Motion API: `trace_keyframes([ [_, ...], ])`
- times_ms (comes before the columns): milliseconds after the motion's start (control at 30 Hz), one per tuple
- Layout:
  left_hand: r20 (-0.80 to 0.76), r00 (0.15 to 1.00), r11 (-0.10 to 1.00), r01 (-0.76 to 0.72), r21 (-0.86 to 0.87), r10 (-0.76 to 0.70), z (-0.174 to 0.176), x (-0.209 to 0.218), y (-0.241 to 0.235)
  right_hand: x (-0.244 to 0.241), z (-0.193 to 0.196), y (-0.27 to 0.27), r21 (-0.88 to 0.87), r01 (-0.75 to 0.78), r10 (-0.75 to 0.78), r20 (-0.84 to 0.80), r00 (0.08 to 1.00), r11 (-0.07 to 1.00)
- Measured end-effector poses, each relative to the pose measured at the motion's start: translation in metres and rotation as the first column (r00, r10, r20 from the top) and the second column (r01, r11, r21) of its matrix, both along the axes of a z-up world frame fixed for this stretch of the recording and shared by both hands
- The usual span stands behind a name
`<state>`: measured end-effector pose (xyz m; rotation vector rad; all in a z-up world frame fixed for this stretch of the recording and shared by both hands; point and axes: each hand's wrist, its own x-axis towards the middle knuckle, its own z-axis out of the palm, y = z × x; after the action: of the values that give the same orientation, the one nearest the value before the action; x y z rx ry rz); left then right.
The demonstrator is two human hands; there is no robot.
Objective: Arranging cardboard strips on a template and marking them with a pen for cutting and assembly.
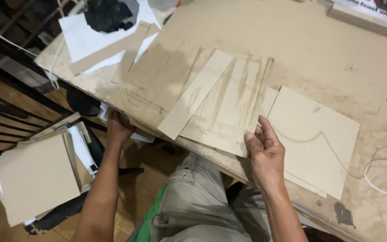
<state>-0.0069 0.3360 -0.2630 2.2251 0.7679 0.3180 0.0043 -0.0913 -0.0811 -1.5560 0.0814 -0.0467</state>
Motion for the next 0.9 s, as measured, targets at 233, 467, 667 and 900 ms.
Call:
trace_keyframes([
  [233,-0.768,0.63,0.795,0.522,0.309,-0.115,-0.12,0.052,0.059,-0.013,0.024,0.017,-0.165,-0.044,0.048,0.024,0.999,0.985],
  [467,-0.772,0.625,0.76,0.556,0.336,-0.116,-0.134,0.036,0.092,-0.012,0.042,0.028,-0.326,-0.057,-0.01,-0.2,0.98,0.944],
  [667,-0.746,0.648,0.755,0.564,0.335,-0.153,-0.131,0.04,0.096,-0.007,0.037,0.027,-0.313,-0.031,-0.036,-0.204,0.978,0.949],
  [900,-0.71,0.674,0.735,0.585,0.344,-0.204,-0.127,0.049,0.096,-0.008,0.03,0.024,-0.281,-0.014,-0.043,-0.196,0.98,0.96],
])
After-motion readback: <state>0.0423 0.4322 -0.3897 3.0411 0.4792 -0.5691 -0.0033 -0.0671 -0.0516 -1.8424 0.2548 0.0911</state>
